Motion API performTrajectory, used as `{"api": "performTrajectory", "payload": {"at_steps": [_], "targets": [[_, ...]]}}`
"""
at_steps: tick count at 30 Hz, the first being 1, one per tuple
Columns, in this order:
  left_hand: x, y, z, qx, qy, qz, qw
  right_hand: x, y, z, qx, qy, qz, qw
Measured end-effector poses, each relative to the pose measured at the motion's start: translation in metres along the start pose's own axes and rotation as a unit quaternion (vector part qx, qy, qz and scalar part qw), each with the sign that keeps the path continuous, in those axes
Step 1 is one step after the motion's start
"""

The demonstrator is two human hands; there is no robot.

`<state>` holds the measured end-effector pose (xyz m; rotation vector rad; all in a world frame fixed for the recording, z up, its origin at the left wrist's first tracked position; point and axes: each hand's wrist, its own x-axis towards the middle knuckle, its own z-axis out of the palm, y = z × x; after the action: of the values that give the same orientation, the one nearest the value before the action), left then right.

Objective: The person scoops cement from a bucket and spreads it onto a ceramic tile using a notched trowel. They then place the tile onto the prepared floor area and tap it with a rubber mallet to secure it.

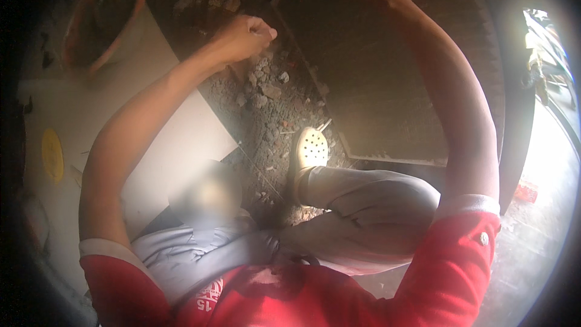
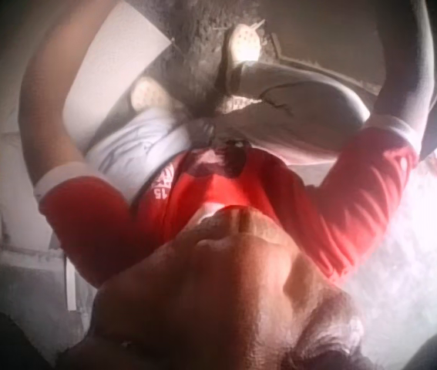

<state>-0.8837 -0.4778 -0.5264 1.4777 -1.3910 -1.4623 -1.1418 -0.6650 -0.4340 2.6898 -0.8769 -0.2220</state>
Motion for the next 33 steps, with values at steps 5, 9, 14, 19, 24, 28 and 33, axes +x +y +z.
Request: {"api": "performTrajectory", "payload": {"at_steps": [5,9,14,19,24,28,33], "targets": [[-0.005,-0.005,-0.010,0.009,0.003,-0.028,1.000,-0.072,-0.050,0.092,-0.169,-0.071,-0.146,0.972],[-0.006,-0.008,-0.016,0.027,0.011,-0.019,0.999,-0.166,-0.100,0.108,-0.081,-0.020,-0.225,0.971],[-0.003,-0.008,-0.016,0.034,0.011,0.004,0.999,-0.222,-0.134,0.043,-0.010,-0.238,-0.223,0.945],[0.002,-0.001,-0.012,0.008,0.005,0.014,1.000,-0.162,-0.125,0.025,-0.056,-0.202,-0.168,0.963],[-0.002,0.017,-0.011,0.063,-0.022,-0.054,0.996,-0.067,-0.115,0.065,-0.105,-0.084,-0.183,0.974],[-0.014,0.025,-0.023,0.079,-0.027,-0.068,0.994,-0.058,-0.123,0.086,-0.065,-0.190,-0.104,0.974],[-0.023,0.027,-0.028,0.069,-0.005,-0.061,0.996,-0.148,-0.122,0.119,-0.082,-0.029,-0.219,0.972]]}}
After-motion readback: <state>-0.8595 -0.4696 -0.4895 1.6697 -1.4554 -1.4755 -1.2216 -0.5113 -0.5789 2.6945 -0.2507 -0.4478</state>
